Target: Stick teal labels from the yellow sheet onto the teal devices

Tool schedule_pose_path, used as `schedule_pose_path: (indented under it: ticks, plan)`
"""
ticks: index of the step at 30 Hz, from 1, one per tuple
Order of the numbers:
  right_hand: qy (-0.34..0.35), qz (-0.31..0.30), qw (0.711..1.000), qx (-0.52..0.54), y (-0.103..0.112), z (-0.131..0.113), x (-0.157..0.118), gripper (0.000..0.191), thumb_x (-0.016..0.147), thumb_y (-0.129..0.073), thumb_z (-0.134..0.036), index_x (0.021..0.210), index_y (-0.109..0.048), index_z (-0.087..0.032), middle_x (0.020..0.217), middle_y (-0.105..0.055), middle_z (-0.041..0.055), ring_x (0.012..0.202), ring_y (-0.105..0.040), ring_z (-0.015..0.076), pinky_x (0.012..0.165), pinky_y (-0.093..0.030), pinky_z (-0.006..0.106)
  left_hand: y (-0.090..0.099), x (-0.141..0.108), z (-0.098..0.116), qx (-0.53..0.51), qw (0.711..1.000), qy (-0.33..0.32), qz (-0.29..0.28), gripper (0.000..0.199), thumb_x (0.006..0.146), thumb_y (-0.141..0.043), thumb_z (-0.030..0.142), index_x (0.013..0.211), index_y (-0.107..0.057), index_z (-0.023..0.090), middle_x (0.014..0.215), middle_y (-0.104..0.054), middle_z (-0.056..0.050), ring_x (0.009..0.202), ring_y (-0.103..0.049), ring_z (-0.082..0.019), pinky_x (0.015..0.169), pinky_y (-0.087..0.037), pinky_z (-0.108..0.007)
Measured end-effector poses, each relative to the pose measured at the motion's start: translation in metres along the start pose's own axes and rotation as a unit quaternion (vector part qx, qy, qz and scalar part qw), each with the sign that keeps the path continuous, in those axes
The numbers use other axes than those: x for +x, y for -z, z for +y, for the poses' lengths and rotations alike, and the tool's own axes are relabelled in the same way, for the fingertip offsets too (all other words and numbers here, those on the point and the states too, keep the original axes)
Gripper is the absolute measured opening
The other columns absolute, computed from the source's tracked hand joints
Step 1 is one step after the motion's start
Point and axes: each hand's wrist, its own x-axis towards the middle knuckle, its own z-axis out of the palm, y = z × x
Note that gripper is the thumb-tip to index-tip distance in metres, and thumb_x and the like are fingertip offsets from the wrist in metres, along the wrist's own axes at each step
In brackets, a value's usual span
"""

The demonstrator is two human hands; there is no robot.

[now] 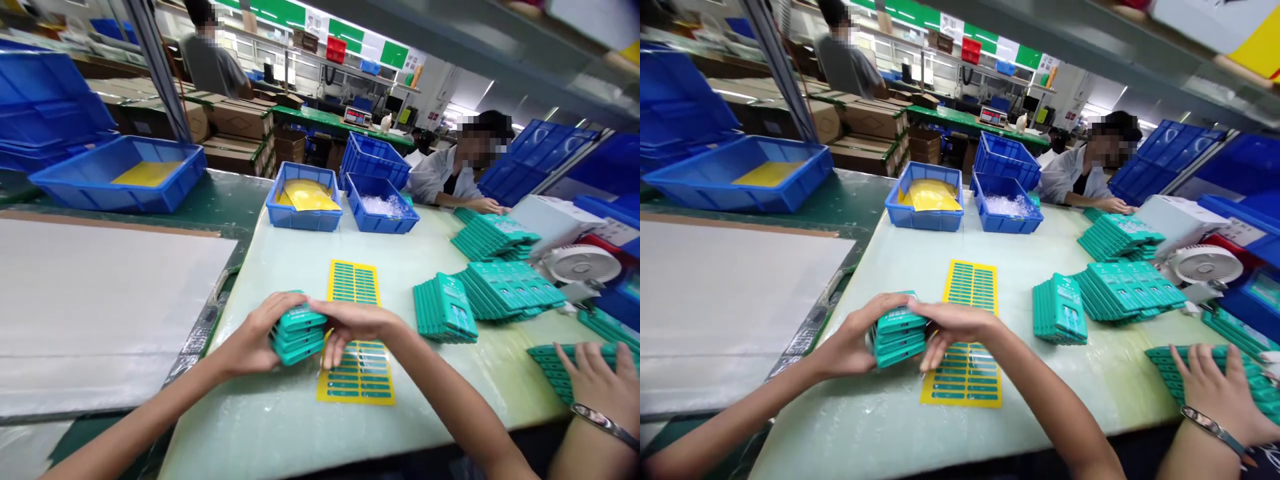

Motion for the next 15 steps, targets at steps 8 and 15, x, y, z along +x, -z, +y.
schedule_pose_path:
  ticks: [8, 15]
  plan:
    - [-0.059, 0.517, 0.808, -0.274, 0.072, 0.039, -0.002, 0.027, 0.105, -0.071, -0.022, 0.115, -0.08, 0.001, 0.14, -0.067, 0.04, 0.139, -0.067, 0.051, 0.116, -0.052, 0.056, -0.012, 0.038, -0.035, -0.129, 0.964, 0.187, 0.141, 0.069, 0.071, -0.094, 0.053, 0.125, -0.063, 0.022, 0.114, -0.083, -0.009, 0.105, -0.084, -0.033, 0.093, -0.069, -0.045]
    - [0.003, 0.504, 0.798, -0.33, 0.073, 0.08, 0.015, 0.036, 0.099, -0.079, -0.015, 0.131, -0.08, 0.003, 0.14, -0.066, 0.0283, 0.134, -0.069, 0.0377, 0.122, -0.052, 0.042, -0.047, 0.04, -0.04, -0.12, 0.945, 0.192, 0.234, 0.066, 0.081, -0.087, 0.063, 0.123, -0.059, 0.021, 0.111, -0.081, -0.01, 0.102, -0.081, -0.03, 0.094, -0.066, -0.041]
